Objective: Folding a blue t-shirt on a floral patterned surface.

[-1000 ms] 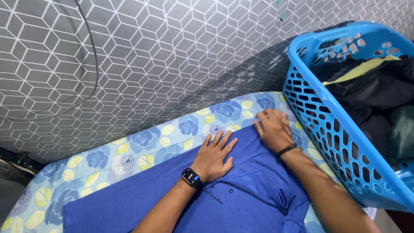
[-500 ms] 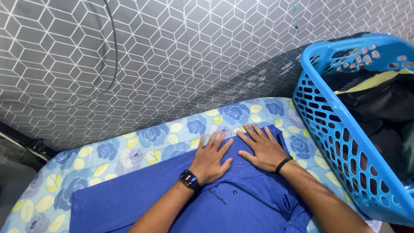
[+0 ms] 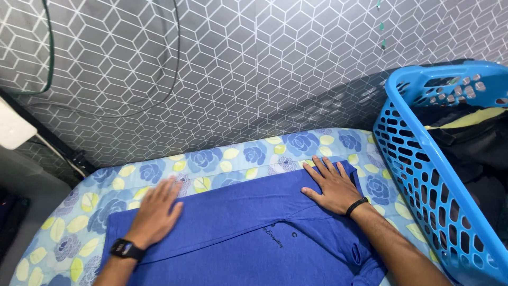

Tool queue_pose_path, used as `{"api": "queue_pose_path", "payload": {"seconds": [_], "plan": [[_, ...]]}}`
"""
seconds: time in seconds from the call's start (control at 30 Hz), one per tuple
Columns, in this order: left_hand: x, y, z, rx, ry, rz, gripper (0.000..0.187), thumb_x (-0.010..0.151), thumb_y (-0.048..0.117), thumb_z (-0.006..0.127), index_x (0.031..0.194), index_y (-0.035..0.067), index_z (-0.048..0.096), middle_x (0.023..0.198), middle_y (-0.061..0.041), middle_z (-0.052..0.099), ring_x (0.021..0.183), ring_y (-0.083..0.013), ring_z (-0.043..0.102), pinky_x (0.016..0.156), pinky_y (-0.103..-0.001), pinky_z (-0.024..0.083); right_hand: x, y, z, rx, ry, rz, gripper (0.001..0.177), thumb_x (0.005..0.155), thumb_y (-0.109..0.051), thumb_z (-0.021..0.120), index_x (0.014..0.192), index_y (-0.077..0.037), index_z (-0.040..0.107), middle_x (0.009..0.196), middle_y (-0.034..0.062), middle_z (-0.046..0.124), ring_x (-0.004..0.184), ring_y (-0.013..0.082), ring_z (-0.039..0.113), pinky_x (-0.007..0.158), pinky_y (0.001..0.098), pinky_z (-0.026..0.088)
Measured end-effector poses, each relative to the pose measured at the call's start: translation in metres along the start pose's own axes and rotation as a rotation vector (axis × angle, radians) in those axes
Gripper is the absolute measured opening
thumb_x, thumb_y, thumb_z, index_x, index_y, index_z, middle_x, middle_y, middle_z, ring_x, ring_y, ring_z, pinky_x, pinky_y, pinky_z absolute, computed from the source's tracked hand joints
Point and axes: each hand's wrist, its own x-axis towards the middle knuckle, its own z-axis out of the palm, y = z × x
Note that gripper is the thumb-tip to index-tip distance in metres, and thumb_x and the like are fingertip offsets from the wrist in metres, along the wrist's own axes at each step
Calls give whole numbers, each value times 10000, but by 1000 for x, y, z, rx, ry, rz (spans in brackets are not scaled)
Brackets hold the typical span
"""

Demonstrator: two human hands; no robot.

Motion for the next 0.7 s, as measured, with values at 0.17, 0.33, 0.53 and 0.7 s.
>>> {"api": "queue_pose_path", "payload": {"seconds": [0.17, 0.33, 0.53, 0.7], "plan": [[-33, -69, 17, 79, 91, -171, 661, 968, 482, 418, 1557, 193, 338, 1630, -117, 305, 1504, -297, 259, 1191, -508, 208, -1, 1, -1, 12, 16, -17, 799, 942, -721, 371, 1616, -337, 182, 1707, 62, 75, 1567, 292, 42, 1243, 523, 28], [-47, -88, 22, -10, 182, -276, 612, 990, 487, 415, 1532, 203, 425, 1629, -65, 363, 1517, -271, 295, 1213, -496, 221, 0, 1, -2, 26, 15, -18, 804, 936, -711, 406, 1612, -329, 199, 1706, 65, 81, 1571, 303, 41, 1238, 535, 40], [-48, -87, 23, -8, 193, -278, 613, 996, 492, 402, 1535, 201, 424, 1631, -53, 362, 1517, -263, 291, 1218, -489, 213, 2, 4, 5, 12, 20, -25, 810, 936, -717, 405, 1614, -329, 191, 1706, 63, 80, 1568, 305, 43, 1236, 546, 42], [-46, -90, 26, 3, 163, -301, 620, 994, 509, 388, 1542, 221, 408, 1635, -41, 341, 1520, -248, 266, 1220, -487, 194, 4, 4, 5, -1, 3, -10, 805, 932, -728, 388, 1611, -350, 178, 1705, 47, 67, 1568, 291, 26, 1239, 540, 27]]}}
